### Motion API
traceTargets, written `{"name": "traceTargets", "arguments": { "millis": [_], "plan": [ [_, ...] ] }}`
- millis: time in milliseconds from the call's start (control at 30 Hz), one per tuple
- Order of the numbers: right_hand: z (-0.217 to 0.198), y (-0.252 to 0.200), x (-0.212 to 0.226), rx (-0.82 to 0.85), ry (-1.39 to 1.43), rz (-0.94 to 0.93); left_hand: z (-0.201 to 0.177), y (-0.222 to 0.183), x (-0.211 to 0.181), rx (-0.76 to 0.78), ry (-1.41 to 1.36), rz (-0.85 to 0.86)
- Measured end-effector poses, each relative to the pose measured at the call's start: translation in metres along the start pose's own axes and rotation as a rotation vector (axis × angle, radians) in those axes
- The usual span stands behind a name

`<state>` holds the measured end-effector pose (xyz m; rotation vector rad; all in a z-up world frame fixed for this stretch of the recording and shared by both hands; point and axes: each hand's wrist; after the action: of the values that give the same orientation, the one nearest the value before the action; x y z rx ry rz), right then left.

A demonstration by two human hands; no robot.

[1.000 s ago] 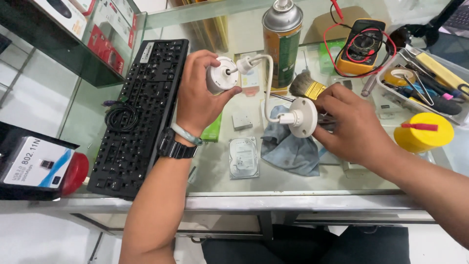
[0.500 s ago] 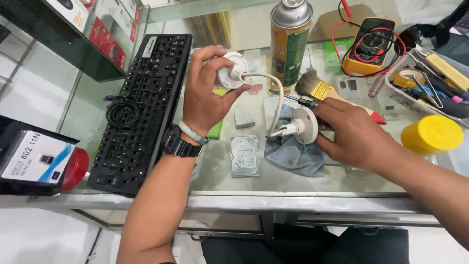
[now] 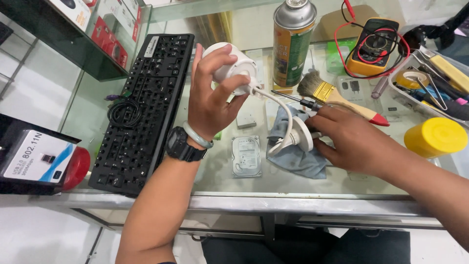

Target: Repairing and adjusting a security camera by disassembling the housing with a screwdriver and reassembling it.

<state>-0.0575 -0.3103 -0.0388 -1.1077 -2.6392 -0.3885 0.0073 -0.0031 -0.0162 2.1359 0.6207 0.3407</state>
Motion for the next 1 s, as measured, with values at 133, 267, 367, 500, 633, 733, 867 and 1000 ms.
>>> {"name": "traceTargets", "arguments": {
  "millis": [133, 267, 367, 500, 633, 733, 867, 1000],
  "plan": [
    [0.004, -0.001, -0.004, -0.019, 0.002, -0.051, -0.005, 0.007, -0.012, -0.064, 0.104, 0.075],
    [0.001, -0.002, -0.002, 0.057, 0.002, 0.006, -0.002, 0.007, -0.015, -0.144, 0.134, 0.157],
    [0.000, -0.002, 0.000, 0.076, 0.004, 0.014, 0.001, 0.006, -0.017, -0.149, 0.123, 0.178],
    [0.003, -0.002, -0.003, 0.057, 0.004, 0.038, 0.000, 0.006, -0.023, -0.153, 0.122, 0.191],
    [-0.001, -0.001, 0.001, 0.024, 0.027, 0.012, 0.000, 0.007, -0.024, -0.167, 0.157, 0.199],
    [-0.002, -0.001, 0.002, 0.008, 0.034, 0.032, -0.001, 0.008, -0.025, -0.154, 0.167, 0.208],
    [-0.003, 0.000, 0.004, -0.019, 0.040, 0.002, 0.000, 0.011, -0.028, -0.158, 0.190, 0.197],
    [-0.005, 0.001, 0.006, -0.042, 0.054, -0.010, 0.005, 0.011, -0.027, -0.103, 0.188, 0.130]
  ]
}}
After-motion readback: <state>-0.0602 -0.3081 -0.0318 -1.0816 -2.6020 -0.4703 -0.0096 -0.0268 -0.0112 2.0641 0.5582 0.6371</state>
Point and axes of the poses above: each hand's wrist, its own y-axis towards the middle knuckle, its own z-axis out of the palm, x = y × z, and after that the axes turned 6 degrees about x, right-handed
